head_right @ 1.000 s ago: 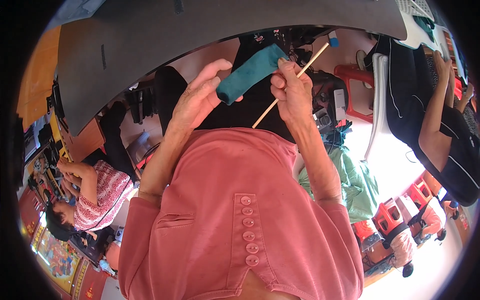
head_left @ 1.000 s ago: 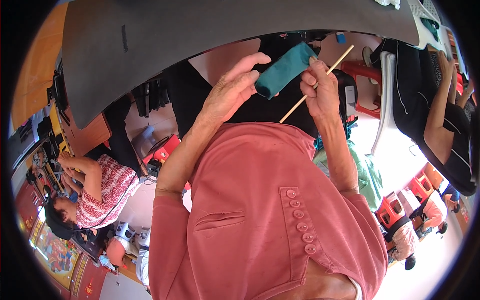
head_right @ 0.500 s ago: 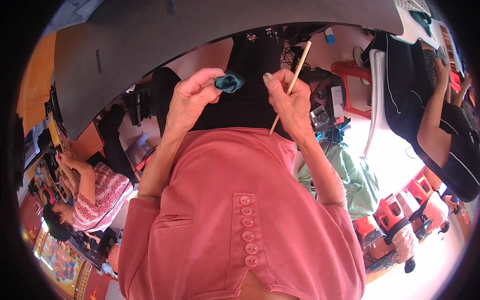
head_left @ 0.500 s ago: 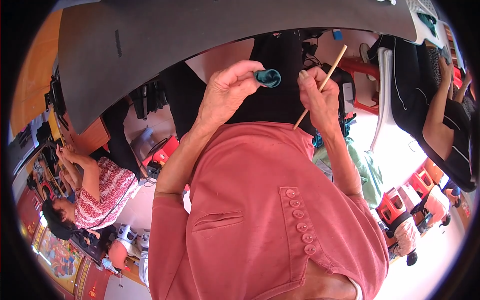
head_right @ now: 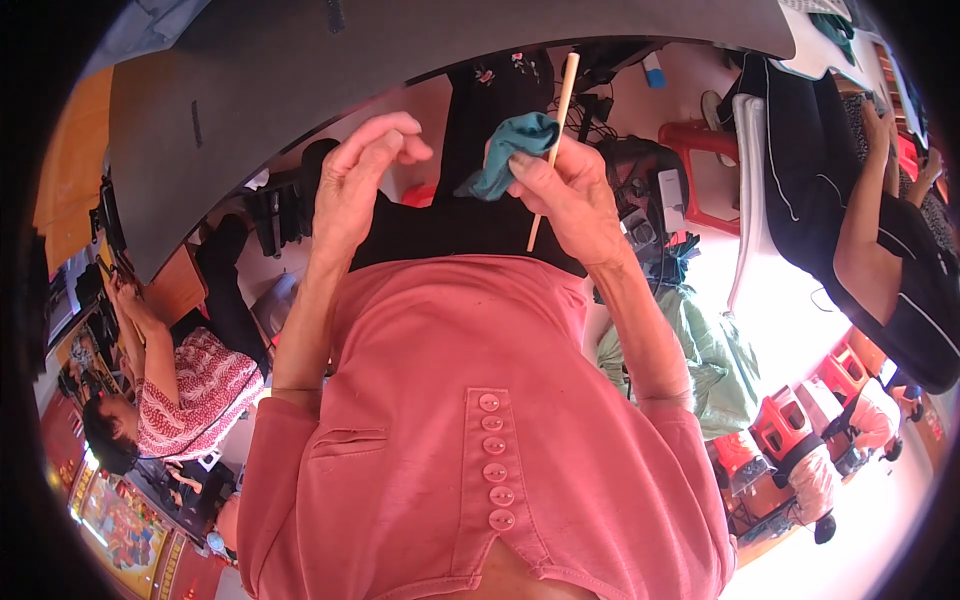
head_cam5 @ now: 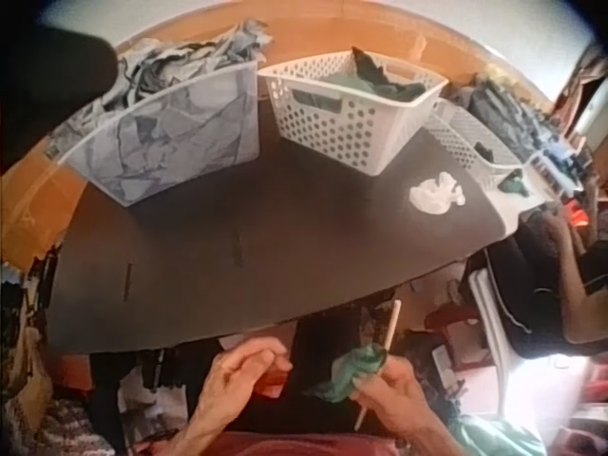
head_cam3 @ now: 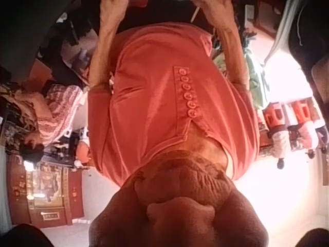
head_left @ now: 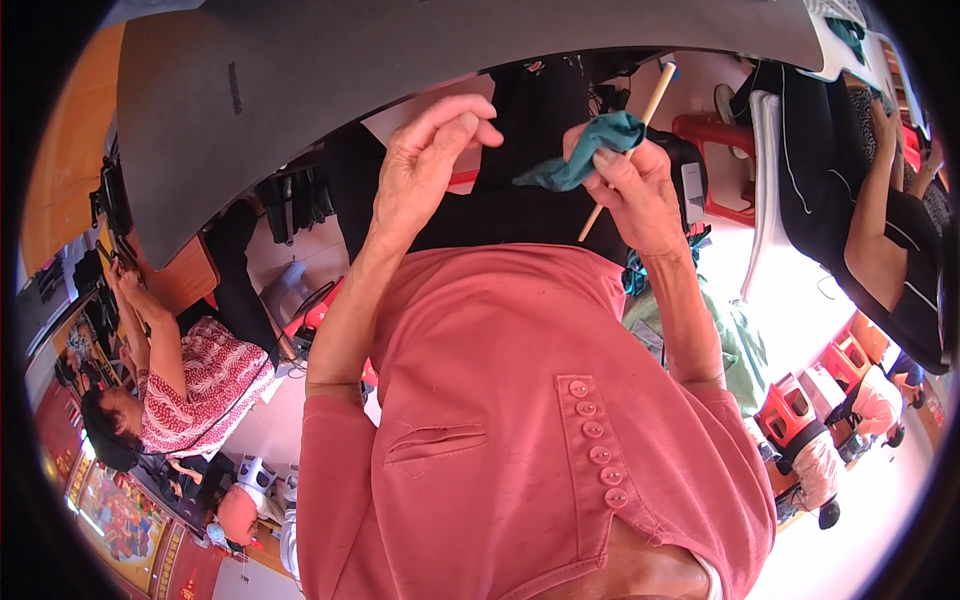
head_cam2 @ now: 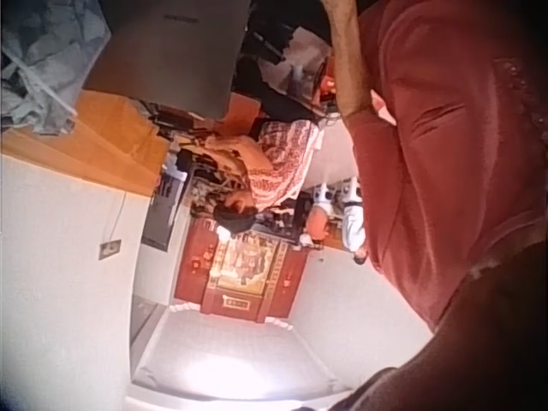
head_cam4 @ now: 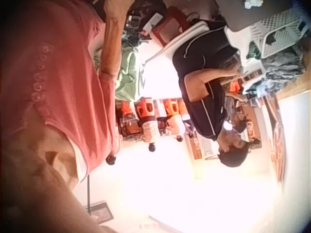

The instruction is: Folding and shaping a small piece of teal fabric using a wooden stick in a manufacturing environment.

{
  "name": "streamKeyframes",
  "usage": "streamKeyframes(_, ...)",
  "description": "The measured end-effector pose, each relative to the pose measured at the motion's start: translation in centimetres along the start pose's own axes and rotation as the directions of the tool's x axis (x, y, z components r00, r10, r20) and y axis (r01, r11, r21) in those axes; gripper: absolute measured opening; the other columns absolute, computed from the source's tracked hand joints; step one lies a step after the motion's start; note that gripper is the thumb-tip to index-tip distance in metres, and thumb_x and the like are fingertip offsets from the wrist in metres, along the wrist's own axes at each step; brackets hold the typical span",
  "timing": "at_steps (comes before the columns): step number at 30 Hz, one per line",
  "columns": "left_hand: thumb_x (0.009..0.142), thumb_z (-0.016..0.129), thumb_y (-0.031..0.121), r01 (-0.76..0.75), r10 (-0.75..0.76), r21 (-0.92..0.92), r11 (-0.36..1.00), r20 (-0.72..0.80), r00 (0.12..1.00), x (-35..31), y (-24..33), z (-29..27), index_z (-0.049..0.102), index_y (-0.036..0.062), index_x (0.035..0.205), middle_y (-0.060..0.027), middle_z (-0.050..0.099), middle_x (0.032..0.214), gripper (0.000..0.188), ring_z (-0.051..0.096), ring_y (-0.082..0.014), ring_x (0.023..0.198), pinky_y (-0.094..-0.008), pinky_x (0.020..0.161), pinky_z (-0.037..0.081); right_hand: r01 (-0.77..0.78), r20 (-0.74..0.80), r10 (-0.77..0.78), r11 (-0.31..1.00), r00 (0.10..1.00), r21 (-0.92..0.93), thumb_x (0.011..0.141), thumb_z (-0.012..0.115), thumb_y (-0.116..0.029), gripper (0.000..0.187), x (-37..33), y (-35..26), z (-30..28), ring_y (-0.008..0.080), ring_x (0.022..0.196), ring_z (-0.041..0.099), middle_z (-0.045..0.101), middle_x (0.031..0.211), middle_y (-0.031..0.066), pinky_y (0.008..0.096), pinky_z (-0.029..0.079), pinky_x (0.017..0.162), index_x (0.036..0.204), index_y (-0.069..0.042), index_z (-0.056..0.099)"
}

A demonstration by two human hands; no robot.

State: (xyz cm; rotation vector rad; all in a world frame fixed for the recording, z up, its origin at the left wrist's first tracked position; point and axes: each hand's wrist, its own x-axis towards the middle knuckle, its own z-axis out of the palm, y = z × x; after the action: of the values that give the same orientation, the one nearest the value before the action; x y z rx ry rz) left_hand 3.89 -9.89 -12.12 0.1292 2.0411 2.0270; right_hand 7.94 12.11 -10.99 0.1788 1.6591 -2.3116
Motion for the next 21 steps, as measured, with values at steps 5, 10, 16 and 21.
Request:
streamKeyframes(5, 0.089, 0.056, 0.016, 0.076, -0.081, 0.031, 0.997, 0.194, 0.978, 0.1, 1.0, 1.4, 0.063, 0.0051, 0.098, 0.0022, 0.059, 0.072, 0.016, 0.051, -0.0056, 0.067, -0.0219, 0.062, 0.043, 0.011, 0.121, -0.071, 0.899, 0.990, 0.438, 0.090, 0.048, -0.010, 0.021, 1.0, 0.7, -0.4, 0.0040, 0.067, 0.048, 0.053, 0.118, 0.0095, 0.0160, 0.029, 0.048, 0.106, -0.001, 0.060)
streamKeyframes(10, 0.082, 0.062, 0.011, 0.052, -0.046, -0.014, 0.999, 0.284, 0.958, -0.5, 0.1, 3.8, 0.060, 0.0028, 0.086, 0.0021, 0.054, 0.068, 0.009, 0.049, -0.0065, 0.065, -0.0229, 0.059, 0.041, 0.011, 0.047, -0.041, 0.855, 0.998, 0.518, 0.090, 0.048, -0.008, 0.022, 1.4, 1.3, 0.0, 0.0054, 0.070, 0.050, 0.053, 0.118, 0.0100, 0.0160, 0.032, 0.047, 0.109, -0.003, 0.058)
streamKeyframes(16, 0.078, 0.062, 0.002, -0.182, 0.171, 0.246, 0.952, 0.066, 0.983, -0.6, 0.5, 4.1, 0.055, 0.0024, 0.081, -0.0030, 0.051, 0.062, 0.008, 0.049, -0.0111, 0.059, -0.0272, 0.054, 0.040, -0.166, -0.193, 0.345, 0.781, 0.919, 0.602, 0.090, 0.056, -0.016, 0.013, 1.8, 2.6, -0.9, 0.0033, 0.058, 0.041, 0.057, 0.093, 0.0032, 0.0148, 0.025, 0.039, 0.099, -0.006, 0.057)
streamKeyframes(21, 0.075, 0.062, 0.001, -0.214, 0.199, 0.379, 0.900, 0.077, 0.977, -0.1, -0.3, 4.2, 0.052, 0.0018, 0.079, -0.0064, 0.051, 0.062, 0.011, 0.047, -0.0163, 0.056, -0.0305, 0.052, 0.040, -0.237, -0.196, 0.335, 0.886, 0.922, 0.400, 0.086, 0.066, -0.020, 0.016, 1.5, 1.4, 1.5, 0.0014, 0.050, 0.033, 0.051, 0.072, -0.0024, 0.0156, 0.018, 0.037, 0.078, -0.008, 0.057)
